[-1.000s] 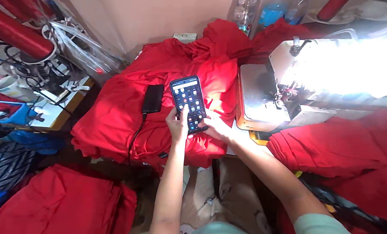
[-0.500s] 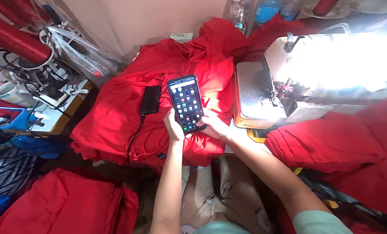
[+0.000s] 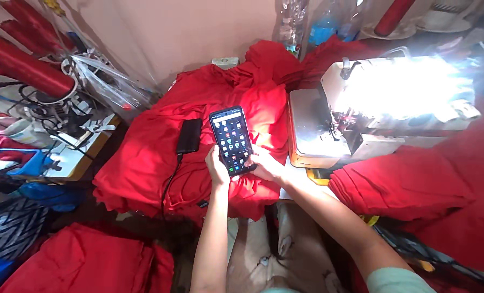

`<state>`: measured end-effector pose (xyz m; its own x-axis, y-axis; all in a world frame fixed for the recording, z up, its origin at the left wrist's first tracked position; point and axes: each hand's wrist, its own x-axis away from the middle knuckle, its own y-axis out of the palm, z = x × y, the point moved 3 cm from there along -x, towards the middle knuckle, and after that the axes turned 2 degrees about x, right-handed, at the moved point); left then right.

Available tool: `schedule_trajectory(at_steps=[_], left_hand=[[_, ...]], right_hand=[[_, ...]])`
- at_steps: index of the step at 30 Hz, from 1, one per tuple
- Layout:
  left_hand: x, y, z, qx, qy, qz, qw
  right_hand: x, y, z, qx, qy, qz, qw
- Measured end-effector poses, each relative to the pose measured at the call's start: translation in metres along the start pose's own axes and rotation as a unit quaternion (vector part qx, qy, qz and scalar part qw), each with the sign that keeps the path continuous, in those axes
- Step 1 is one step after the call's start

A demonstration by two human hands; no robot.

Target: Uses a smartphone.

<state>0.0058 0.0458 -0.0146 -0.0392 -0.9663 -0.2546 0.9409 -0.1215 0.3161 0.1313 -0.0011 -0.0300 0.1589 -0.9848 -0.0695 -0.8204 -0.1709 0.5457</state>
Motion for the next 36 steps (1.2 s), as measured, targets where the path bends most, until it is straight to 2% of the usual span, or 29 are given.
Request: schedule_trajectory(at_steps=[25,28,34,36], left_hand=[[-0.002,0.000,-0.004,0.004,-0.018,0.012,1.000],[-0.003,-0.005,-0.009,0.011,0.005,-0.022,1.000],[0.001,0.002,0.003,-0.042,0.064,-0.008,0.997],[0.000,0.002,0.004,-0.062,0.057,0.007,0.996]], right_hand=[[0.001,0.003,-0.001,0.014,-0.004,0.008,1.000],[0.001,0.003,-0.001,0.017,-0.006,0.010,1.000],[0.003,0.007,-0.003,0.057,-0.007,0.001,0.998],[0.004,0.007,-0.004,0.075,-0.007,0.013,0.997]])
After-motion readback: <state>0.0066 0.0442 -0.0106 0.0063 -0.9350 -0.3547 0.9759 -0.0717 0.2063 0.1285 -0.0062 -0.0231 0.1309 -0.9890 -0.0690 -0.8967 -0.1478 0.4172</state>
